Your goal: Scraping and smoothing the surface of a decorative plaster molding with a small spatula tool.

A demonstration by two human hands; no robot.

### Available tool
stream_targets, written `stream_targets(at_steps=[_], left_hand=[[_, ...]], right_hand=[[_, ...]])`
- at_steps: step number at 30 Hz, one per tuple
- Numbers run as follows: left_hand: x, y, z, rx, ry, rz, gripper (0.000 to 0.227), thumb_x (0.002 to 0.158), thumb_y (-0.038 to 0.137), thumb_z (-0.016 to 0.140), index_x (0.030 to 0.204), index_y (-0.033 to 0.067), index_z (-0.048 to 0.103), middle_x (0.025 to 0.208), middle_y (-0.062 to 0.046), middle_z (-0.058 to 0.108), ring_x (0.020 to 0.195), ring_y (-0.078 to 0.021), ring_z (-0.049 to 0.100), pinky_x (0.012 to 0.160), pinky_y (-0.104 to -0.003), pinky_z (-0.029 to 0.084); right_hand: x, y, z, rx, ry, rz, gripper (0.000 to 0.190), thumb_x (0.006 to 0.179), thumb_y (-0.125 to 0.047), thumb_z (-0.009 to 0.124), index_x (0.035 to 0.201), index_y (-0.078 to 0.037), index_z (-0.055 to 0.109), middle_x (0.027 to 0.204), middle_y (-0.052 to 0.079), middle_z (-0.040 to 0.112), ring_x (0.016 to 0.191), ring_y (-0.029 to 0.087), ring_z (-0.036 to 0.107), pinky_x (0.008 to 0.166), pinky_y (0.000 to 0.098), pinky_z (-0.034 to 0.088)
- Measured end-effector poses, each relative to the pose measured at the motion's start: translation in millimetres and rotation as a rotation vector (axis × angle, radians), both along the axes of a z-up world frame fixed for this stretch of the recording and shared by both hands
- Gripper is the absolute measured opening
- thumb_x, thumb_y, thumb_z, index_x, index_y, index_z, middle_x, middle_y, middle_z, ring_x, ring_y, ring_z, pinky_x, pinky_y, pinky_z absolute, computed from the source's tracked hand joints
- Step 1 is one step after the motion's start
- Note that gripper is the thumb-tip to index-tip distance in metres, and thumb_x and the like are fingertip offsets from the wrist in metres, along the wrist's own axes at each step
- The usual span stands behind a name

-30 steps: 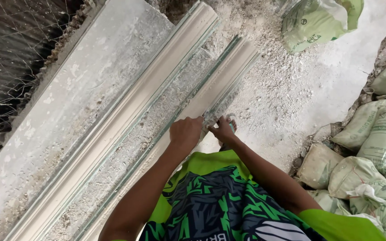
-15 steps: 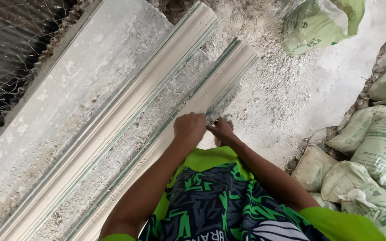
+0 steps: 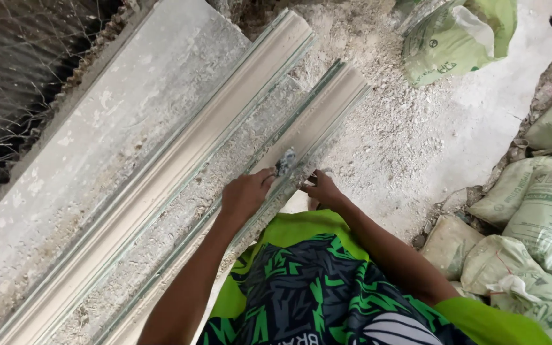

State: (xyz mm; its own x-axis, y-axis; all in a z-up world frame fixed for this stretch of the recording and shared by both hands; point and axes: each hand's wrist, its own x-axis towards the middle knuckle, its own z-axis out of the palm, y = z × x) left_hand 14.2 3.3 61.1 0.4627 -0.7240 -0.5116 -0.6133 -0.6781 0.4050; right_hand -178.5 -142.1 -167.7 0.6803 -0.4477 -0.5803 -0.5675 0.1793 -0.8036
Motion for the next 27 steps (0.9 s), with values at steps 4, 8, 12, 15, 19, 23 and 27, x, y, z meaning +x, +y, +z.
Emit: stream_targets(at_steps=[4,8,12,15,19,23,27], left_hand=[[-15,20,-28,-0.023,-0.162,-0.198,0.035,0.102,0.040,0.054,0.133,0.0300,0.067,0.073,-0.011,0.071,0.058,-0.0289,0.069,0.050,-0.047,0.055],[-37,22,-55,-0.119,-0.269,-0.169,0.040,0.101,0.033,0.054,0.140,0.0280,0.060,0.079,-0.011,0.071,0.059,-0.0332,0.070,0.049,-0.050,0.054],[-56,13,-66,-0.099,-0.336,-0.115,0.043,0.100,0.029,0.053,0.143,0.0275,0.056,0.085,-0.011,0.073,0.063,-0.0362,0.072,0.053,-0.052,0.057],[-50,10,-56,-0.124,-0.312,-0.136,0.042,0.100,0.031,0.053,0.142,0.0261,0.057,0.085,-0.012,0.073,0.063,-0.0357,0.072,0.053,-0.052,0.056],[-50,2,-63,-0.119,-0.310,-0.183,0.047,0.098,0.023,0.054,0.144,0.0241,0.056,0.086,-0.013,0.072,0.062,-0.0347,0.073,0.052,-0.051,0.057],[-75,-17,-79,-0.070,-0.352,-0.252,0.048,0.095,0.019,0.056,0.142,0.0221,0.056,0.087,-0.014,0.072,0.065,-0.0334,0.074,0.050,-0.048,0.058],[-93,-26,-89,-0.070,-0.337,-0.236,0.044,0.099,0.025,0.057,0.142,0.0168,0.058,0.085,-0.012,0.073,0.070,-0.0333,0.073,0.057,-0.047,0.058]], right_hand=[[-10,1,-48,0.136,-0.109,-0.102,0.073,0.088,-0.018,0.074,0.146,0.006,0.038,0.134,0.020,0.065,0.112,0.026,0.071,0.086,0.0344,0.060],[-3,-14,-28,-0.018,0.001,-0.287,0.086,0.096,-0.021,0.075,0.159,-0.002,0.021,0.141,0.025,0.058,0.114,0.029,0.066,0.087,0.0387,0.058],[4,-31,-5,-0.100,-0.211,-0.416,0.100,0.092,-0.013,0.066,0.163,-0.012,-0.005,0.150,0.024,0.043,0.113,0.031,0.072,0.084,0.0407,0.060],[16,-48,37,-0.257,-0.065,-0.300,0.101,0.097,-0.015,0.069,0.165,-0.016,-0.006,0.150,0.027,0.054,0.114,0.030,0.072,0.090,0.0374,0.058],[14,-68,8,-0.320,-0.166,-0.252,0.104,0.094,-0.009,0.067,0.164,-0.016,-0.009,0.149,0.029,0.054,0.117,0.036,0.072,0.092,0.0410,0.058],[22,-73,32,-0.470,0.161,-0.099,0.107,0.094,-0.013,0.069,0.166,-0.023,-0.009,0.134,0.027,0.066,0.113,0.047,0.067,0.093,0.0483,0.055],[20,-76,38,-0.477,0.238,-0.044,0.104,0.098,-0.019,0.069,0.166,-0.020,-0.011,0.131,0.026,0.067,0.113,0.047,0.067,0.092,0.0499,0.054]])
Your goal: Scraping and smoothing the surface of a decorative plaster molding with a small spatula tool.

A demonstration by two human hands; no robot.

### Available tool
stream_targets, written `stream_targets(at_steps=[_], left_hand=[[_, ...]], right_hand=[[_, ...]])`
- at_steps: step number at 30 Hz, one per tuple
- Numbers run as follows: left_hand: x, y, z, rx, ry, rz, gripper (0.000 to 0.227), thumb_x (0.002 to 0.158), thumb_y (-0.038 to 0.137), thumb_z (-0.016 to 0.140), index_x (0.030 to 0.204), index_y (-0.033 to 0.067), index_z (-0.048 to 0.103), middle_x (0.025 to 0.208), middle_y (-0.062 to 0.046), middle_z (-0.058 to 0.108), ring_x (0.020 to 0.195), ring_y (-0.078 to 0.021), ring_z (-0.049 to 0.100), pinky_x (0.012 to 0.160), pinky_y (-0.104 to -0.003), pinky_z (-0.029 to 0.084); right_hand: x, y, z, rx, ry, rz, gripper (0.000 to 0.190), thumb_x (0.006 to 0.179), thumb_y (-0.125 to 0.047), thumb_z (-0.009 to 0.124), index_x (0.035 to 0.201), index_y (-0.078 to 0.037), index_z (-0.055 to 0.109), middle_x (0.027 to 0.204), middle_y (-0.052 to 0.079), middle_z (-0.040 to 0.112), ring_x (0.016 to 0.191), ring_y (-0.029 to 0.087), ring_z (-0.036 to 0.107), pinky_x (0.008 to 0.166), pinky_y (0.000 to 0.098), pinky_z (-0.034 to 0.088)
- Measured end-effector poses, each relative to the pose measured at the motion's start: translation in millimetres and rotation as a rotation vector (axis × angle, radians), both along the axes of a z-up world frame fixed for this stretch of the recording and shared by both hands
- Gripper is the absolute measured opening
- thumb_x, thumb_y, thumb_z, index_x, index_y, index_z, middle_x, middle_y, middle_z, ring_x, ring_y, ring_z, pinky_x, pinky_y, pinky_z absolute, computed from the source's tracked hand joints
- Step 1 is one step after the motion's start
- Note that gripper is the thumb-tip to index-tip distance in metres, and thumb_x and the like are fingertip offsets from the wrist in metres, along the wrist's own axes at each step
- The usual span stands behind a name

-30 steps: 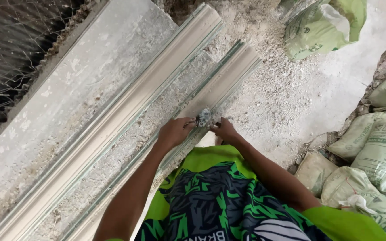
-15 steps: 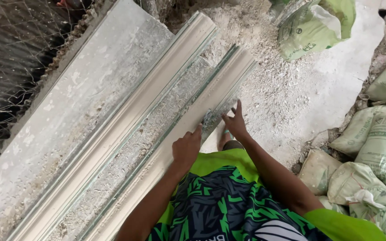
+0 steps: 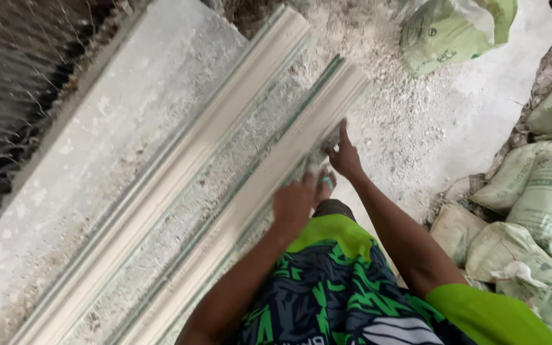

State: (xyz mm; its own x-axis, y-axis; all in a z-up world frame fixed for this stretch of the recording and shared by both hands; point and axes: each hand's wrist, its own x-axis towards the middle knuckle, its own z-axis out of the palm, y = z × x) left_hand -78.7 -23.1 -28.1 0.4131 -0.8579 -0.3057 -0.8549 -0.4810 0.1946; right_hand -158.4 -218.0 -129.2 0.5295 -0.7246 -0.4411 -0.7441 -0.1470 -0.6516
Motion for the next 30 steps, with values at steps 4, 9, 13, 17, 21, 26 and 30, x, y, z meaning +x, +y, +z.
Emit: stream_targets(at_steps=[4,9,13,17,21,26,30], left_hand=[[48,40,35,-0.094,0.069,0.043,0.047,0.099,0.020,0.056,0.146,0.0251,0.057,0.082,-0.009,0.072,0.063,-0.0337,0.072,0.053,-0.049,0.056],[51,45,42,-0.085,0.149,0.098,0.045,0.099,0.029,0.056,0.144,0.0284,0.057,0.089,-0.008,0.073,0.065,-0.0355,0.071,0.053,-0.050,0.056],[42,39,27,-0.143,0.133,0.134,0.042,0.099,0.028,0.056,0.141,0.0280,0.059,0.094,-0.008,0.074,0.072,-0.0349,0.072,0.058,-0.051,0.057],[41,36,32,-0.142,0.158,0.149,0.041,0.099,0.028,0.056,0.140,0.0253,0.059,0.106,-0.009,0.073,0.072,-0.0379,0.072,0.060,-0.052,0.058],[52,23,41,-0.044,0.165,0.089,0.045,0.098,0.022,0.052,0.144,0.0209,0.056,0.105,-0.012,0.073,0.073,-0.0396,0.072,0.062,-0.052,0.059],[62,-14,36,0.012,0.119,0.033,0.026,0.101,0.022,0.051,0.121,0.0163,0.066,0.093,-0.016,0.074,0.079,-0.0383,0.073,0.067,-0.053,0.058],[81,-43,8,-0.047,0.106,-0.150,0.017,0.095,0.018,0.057,0.094,0.0137,0.073,0.090,-0.014,0.074,0.081,-0.0333,0.074,0.068,-0.050,0.060]], right_hand=[[-8,2,-18,-0.083,-0.206,0.024,0.108,0.093,-0.017,0.073,0.165,-0.020,-0.008,0.133,0.026,0.066,0.118,0.046,0.065,0.095,0.0484,0.054],[-9,0,-13,-0.019,-0.226,-0.014,0.101,0.096,-0.023,0.069,0.165,-0.022,-0.004,0.137,0.022,0.068,0.119,0.045,0.067,0.096,0.0480,0.054],[-6,-2,1,-0.006,-0.156,-0.022,0.103,0.095,-0.024,0.071,0.164,-0.025,-0.007,0.140,0.027,0.059,0.112,0.051,0.065,0.091,0.0511,0.054],[-3,2,-6,-0.009,-0.046,-0.021,0.104,0.096,-0.029,0.070,0.165,-0.030,-0.008,0.117,0.031,0.070,0.100,0.054,0.068,0.085,0.0558,0.054],[-2,1,-27,-0.074,-0.007,-0.017,0.103,0.096,-0.028,0.068,0.165,-0.032,-0.008,0.105,0.032,0.072,0.087,0.056,0.068,0.075,0.0602,0.054],[2,-1,-32,-0.056,0.051,-0.016,0.103,0.095,-0.027,0.067,0.165,-0.033,-0.008,0.101,0.032,0.072,0.084,0.055,0.068,0.074,0.0606,0.053],[-1,0,-20,-0.052,0.067,0.035,0.106,0.094,-0.029,0.068,0.165,-0.031,-0.011,0.100,0.034,0.071,0.084,0.055,0.067,0.073,0.0609,0.052]])
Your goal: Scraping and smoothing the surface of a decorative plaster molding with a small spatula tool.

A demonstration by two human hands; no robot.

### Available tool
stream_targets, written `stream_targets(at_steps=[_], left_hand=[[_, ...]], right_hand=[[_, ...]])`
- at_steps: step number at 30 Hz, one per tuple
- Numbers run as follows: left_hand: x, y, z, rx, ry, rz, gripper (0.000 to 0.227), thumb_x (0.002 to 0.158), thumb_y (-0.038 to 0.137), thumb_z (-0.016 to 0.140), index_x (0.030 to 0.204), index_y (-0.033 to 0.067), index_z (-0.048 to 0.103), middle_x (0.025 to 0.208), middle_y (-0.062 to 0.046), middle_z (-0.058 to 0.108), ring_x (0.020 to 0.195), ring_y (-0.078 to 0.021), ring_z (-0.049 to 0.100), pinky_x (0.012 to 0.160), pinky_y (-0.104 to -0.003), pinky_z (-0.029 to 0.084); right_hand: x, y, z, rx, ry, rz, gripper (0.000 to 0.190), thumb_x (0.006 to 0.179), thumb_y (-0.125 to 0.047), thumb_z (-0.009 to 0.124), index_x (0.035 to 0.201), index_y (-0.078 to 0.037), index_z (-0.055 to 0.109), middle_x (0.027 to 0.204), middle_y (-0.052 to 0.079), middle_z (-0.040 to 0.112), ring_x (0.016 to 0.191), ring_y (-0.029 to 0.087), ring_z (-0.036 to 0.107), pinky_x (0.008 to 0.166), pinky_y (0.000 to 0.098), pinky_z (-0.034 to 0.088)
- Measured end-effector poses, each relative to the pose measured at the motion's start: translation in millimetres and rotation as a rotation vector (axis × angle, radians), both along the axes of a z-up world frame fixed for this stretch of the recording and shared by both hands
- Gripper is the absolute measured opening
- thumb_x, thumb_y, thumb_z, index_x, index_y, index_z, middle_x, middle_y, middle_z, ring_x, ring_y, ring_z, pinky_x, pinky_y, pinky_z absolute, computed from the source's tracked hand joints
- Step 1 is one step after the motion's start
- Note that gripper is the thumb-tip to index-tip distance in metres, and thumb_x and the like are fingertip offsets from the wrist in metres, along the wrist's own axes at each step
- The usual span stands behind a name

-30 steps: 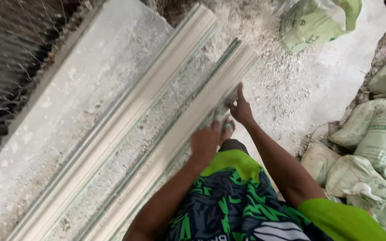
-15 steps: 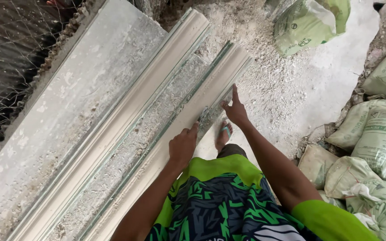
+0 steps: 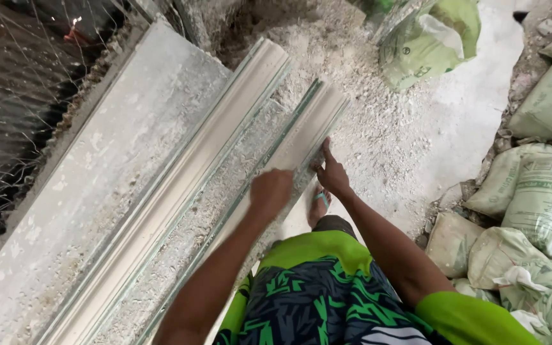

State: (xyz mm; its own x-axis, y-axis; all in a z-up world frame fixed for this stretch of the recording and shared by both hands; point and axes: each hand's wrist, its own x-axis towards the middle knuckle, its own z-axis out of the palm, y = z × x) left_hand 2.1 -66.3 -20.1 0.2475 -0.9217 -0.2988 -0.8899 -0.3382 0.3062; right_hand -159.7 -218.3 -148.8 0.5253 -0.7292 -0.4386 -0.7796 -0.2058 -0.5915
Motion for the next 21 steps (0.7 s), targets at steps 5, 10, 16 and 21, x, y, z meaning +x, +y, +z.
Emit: stream_targets(at_steps=[5,10,16,21], left_hand=[[14,47,42,-0.054,0.160,0.177,0.027,0.099,0.037,0.058,0.109,0.0173,0.074,0.085,-0.015,0.074,0.075,-0.0369,0.072,0.066,-0.053,0.057],[-17,72,24,-0.047,0.231,0.332,0.033,0.106,0.032,0.048,0.133,0.0220,0.064,0.100,-0.012,0.074,0.073,-0.0344,0.073,0.064,-0.050,0.059],[-30,63,23,0.008,0.123,0.292,0.040,0.100,0.027,0.050,0.139,0.0236,0.059,0.106,-0.010,0.074,0.077,-0.0403,0.072,0.068,-0.055,0.057],[-16,45,7,0.061,0.006,0.242,0.037,0.105,0.023,0.047,0.140,0.0186,0.058,0.100,-0.014,0.073,0.080,-0.0390,0.074,0.067,-0.053,0.059]], right_hand=[[1,-5,2,-0.017,-0.061,-0.015,0.101,0.096,-0.034,0.067,0.165,-0.032,-0.007,0.118,0.032,0.068,0.105,0.052,0.066,0.088,0.0567,0.053],[5,-1,15,0.031,-0.090,-0.084,0.098,0.096,-0.041,0.069,0.165,-0.034,0.000,0.134,0.030,0.064,0.124,0.048,0.061,0.103,0.0514,0.050],[3,-2,9,0.005,-0.063,-0.067,0.103,0.091,-0.041,0.072,0.166,-0.035,0.002,0.133,0.029,0.064,0.122,0.048,0.062,0.101,0.0516,0.050],[3,2,12,0.036,-0.079,-0.090,0.101,0.093,-0.040,0.068,0.167,-0.035,-0.001,0.135,0.025,0.066,0.121,0.048,0.063,0.102,0.0510,0.051]])
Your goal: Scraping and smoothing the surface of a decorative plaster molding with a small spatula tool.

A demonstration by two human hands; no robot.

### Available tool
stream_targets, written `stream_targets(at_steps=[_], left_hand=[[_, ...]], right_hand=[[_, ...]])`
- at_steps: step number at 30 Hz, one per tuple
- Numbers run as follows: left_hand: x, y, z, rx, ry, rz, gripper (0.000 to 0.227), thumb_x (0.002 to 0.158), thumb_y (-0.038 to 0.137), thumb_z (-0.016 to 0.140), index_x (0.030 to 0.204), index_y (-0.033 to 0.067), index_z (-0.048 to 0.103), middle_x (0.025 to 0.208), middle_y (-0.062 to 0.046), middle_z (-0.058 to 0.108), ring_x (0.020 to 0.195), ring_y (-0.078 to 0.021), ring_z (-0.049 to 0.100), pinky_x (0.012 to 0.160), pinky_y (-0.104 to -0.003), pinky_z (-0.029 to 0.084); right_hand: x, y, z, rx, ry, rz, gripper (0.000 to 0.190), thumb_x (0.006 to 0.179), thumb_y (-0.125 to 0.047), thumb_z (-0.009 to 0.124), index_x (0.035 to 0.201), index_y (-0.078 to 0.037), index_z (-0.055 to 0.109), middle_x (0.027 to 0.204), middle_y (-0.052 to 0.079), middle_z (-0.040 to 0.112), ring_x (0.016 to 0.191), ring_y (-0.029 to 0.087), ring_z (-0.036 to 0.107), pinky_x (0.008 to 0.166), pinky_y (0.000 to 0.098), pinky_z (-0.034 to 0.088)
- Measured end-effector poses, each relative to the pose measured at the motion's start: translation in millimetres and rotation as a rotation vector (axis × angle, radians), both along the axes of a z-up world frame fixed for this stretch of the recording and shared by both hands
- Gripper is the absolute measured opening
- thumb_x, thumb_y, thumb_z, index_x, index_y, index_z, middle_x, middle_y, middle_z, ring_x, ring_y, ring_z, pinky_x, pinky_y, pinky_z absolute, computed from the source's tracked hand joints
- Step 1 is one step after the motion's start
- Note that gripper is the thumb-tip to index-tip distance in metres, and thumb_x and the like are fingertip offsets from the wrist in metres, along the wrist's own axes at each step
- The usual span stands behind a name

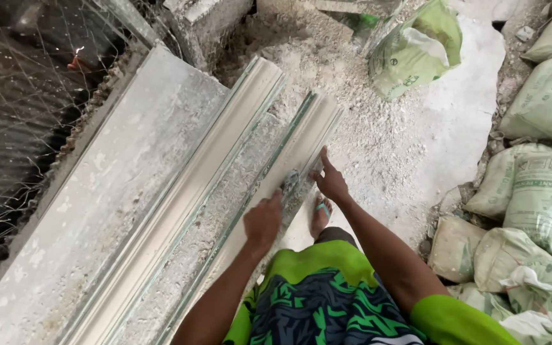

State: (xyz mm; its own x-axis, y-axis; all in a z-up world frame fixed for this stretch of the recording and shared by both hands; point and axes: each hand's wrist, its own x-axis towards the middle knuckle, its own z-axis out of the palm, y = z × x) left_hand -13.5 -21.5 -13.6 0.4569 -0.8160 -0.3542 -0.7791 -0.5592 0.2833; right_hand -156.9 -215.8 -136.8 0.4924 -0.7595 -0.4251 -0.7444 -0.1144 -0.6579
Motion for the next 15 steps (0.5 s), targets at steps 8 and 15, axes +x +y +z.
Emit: stream_targets(at_steps=[8,15], left_hand=[[-1,5,6,-0.134,0.045,-0.011,0.040,0.100,0.022,0.053,0.139,0.0207,0.061,0.094,-0.013,0.073,0.075,-0.0392,0.072,0.063,-0.054,0.057],[-22,-23,-12,-0.153,-0.034,-0.016,0.042,0.100,0.025,0.053,0.142,0.0190,0.057,0.096,-0.014,0.073,0.072,-0.0389,0.072,0.062,-0.052,0.058]], right_hand=[[-1,-8,-8,-0.014,-0.008,0.046,0.101,0.094,-0.040,0.071,0.165,-0.034,0.000,0.133,0.029,0.064,0.124,0.047,0.061,0.102,0.0503,0.050],[2,-6,8,0.035,0.019,-0.004,0.097,0.096,-0.041,0.068,0.166,-0.037,0.001,0.135,0.028,0.063,0.126,0.048,0.060,0.103,0.0514,0.049]])
